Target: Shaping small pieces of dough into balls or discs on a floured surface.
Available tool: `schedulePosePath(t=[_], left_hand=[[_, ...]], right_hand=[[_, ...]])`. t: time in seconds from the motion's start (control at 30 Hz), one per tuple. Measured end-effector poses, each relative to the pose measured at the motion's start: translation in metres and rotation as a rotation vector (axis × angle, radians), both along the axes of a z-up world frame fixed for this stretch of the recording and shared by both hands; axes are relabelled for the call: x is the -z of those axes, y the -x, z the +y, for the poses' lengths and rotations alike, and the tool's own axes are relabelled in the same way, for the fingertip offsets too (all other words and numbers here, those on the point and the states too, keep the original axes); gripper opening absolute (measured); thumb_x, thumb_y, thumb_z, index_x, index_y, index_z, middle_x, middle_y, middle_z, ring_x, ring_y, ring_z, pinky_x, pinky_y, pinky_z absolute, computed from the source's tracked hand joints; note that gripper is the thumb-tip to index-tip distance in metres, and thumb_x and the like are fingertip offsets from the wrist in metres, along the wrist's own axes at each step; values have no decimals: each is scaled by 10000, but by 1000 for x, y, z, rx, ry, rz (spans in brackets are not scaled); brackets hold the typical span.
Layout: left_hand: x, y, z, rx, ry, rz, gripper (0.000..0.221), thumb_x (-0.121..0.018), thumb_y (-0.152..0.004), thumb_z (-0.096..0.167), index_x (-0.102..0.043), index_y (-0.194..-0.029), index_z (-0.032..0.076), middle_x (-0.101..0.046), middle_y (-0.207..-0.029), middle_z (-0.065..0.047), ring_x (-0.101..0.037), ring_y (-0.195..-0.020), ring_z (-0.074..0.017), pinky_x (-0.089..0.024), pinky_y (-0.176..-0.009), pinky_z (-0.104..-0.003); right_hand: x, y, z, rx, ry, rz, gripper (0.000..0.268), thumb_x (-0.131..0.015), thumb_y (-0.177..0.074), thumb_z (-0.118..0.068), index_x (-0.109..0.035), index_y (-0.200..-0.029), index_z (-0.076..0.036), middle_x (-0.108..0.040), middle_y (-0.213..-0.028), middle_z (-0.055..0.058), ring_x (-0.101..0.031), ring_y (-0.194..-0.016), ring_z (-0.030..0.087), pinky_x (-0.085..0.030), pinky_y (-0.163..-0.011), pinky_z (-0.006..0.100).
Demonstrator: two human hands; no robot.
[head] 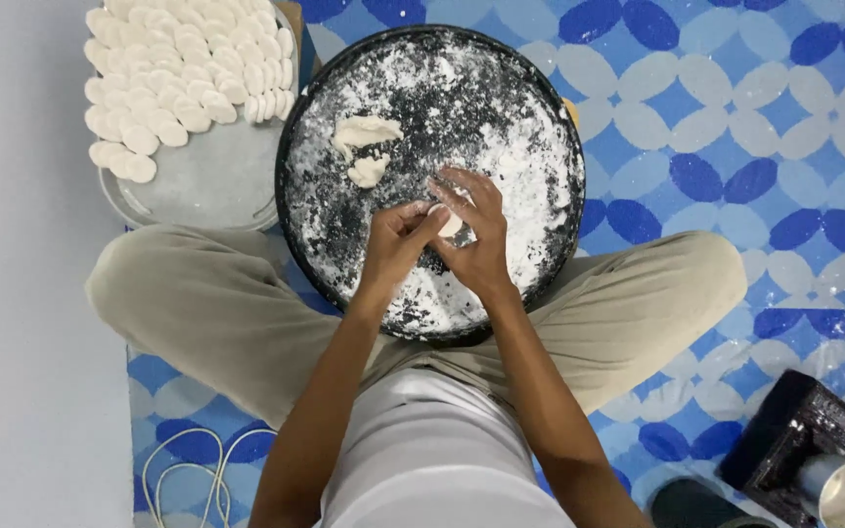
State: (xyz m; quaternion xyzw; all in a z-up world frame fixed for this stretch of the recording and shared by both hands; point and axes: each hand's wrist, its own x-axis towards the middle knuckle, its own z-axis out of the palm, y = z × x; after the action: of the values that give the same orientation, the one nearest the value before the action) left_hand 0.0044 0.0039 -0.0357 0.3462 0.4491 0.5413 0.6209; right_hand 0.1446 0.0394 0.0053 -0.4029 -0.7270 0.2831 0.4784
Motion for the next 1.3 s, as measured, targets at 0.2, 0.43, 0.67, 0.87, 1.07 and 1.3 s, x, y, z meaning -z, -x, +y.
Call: schedulePosePath(t=[0.2,0.43,0.67,0.87,1.07,1.3], left_hand=[[21,-4,-2,-19,43,43,318,-766,-982,216,-747,-1115,-71,-762,-750,-137,-649,-749,-58,-448,-656,-193],[-49,-7,2,34,26,-39,425,-780,-915,70,-643,-1248,-156,-760,-955,-191,-656,-875,-112,-544,-757,-249],[-29,-5,3,-6,40,-48,389,-800,-930,114,-665,-1234,-88,-764,-978,-259,-746,-823,-224,-590,-773,-341],[-46,26,8,-46,-2,-7,390,-788,-950,177,-682,-1226,-78,-771,-982,-188,-687,-938,-161,-594,-818,-358],[-13,28,11,-74,-28,178,339,-724,-1001,302,-754,-1174,13,-613,-1208,-225,-679,-1068,-359,-629,-865,-448],[-1,20,-7,-154,23,337,276,-798,-952,222,-770,-1160,42,-757,-983,-180,-740,-959,-299,-621,-767,-410]], right_hand=[[3,-7,-2,52,19,-103,481,-796,-821,-37,-714,-1283,-141,-656,-1332,134,-586,-1285,369,-301,-1153,595],[13,-5,-1,53,50,-35,537,-707,-840,-38,-666,-1362,-159,-661,-1337,129,-594,-1288,377,-327,-1144,587],[13,-7,0,-56,106,2,549,-728,-859,10,-631,-1391,-90,-634,-1355,204,-572,-1289,434,-333,-1139,611],[11,-10,-6,-164,215,213,453,-655,-1002,-247,-589,-1404,-47,-616,-1389,197,-540,-1343,379,-325,-1171,582],[7,5,-16,42,491,253,325,-797,-892,-33,-720,-1207,-13,-695,-912,111,-651,-861,179,-552,-812,358],[15,8,-22,70,711,295,160,-818,-897,-108,-785,-1047,-64,-761,-823,79,-708,-744,131,-605,-670,292]])
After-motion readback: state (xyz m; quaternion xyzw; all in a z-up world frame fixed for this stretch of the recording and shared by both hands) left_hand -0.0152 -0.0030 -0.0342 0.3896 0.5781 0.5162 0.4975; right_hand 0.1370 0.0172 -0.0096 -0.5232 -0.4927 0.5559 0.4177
